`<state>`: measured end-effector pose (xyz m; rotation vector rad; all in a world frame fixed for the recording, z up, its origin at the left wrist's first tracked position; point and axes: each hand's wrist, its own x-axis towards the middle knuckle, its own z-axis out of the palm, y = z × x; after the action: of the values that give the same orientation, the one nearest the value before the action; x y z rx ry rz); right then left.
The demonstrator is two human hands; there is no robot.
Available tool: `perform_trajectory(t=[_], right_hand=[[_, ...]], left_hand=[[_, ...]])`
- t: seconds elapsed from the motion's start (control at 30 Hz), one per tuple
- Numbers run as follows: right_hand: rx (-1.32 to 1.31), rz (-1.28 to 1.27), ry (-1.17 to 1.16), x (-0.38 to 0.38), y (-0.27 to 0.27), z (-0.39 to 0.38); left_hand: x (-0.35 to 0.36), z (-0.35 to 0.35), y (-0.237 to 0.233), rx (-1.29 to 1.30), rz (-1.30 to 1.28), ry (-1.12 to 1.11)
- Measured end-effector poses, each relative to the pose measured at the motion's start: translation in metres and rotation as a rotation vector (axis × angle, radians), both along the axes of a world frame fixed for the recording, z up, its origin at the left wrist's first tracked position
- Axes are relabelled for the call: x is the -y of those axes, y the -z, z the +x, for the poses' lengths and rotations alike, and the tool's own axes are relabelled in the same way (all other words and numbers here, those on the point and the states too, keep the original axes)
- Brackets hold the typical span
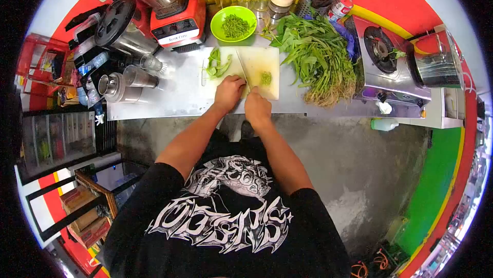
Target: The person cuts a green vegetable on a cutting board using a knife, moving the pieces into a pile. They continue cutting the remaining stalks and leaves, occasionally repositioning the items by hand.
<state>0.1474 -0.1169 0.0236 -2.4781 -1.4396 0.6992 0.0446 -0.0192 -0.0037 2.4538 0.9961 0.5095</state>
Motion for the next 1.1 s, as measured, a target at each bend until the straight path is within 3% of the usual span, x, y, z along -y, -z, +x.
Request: perform_trajectory(t=[0.17, 0.27, 0.47, 0.57, 0.63, 0.73, 0.83, 1.1], right_hand=[[0.069, -0.012, -0.099, 0.004, -0.015, -0.007], [0.038, 0.000, 0.034, 0.005, 0.002, -0.008], [0.014, 0.023, -0.087, 0.005, -0.012, -0.005], [-0.006, -0.042, 0.053, 0.003, -0.004, -0.009], [-0.123, -0.022, 0.007, 0.001, -0.004, -0.002], [-0.032, -0.027, -0.121, 0.000, -0.007, 0.003], [-0.054, -0.013, -0.009, 0.004, -0.009, -0.007], [-0.040, -0.070, -0.086, -0.005, -0.013, 0.000]], left_hand=[[-0.003, 0.001, 0.005, -0.038, 0.020, -0.002], [-0.002, 0.003, 0.001, -0.048, 0.004, -0.008], [0.001, 0.004, -0.001, -0.072, 0.015, -0.047], [0.003, 0.004, -0.002, -0.079, 0.000, -0.049], [0.005, 0.003, -0.007, -0.013, -0.014, -0.078], [0.006, 0.004, -0.003, 0.027, 0.005, -0.112], [0.006, 0.005, 0.001, 0.010, 0.010, -0.120], [0.014, 0.006, -0.002, -0.007, 0.038, -0.156]])
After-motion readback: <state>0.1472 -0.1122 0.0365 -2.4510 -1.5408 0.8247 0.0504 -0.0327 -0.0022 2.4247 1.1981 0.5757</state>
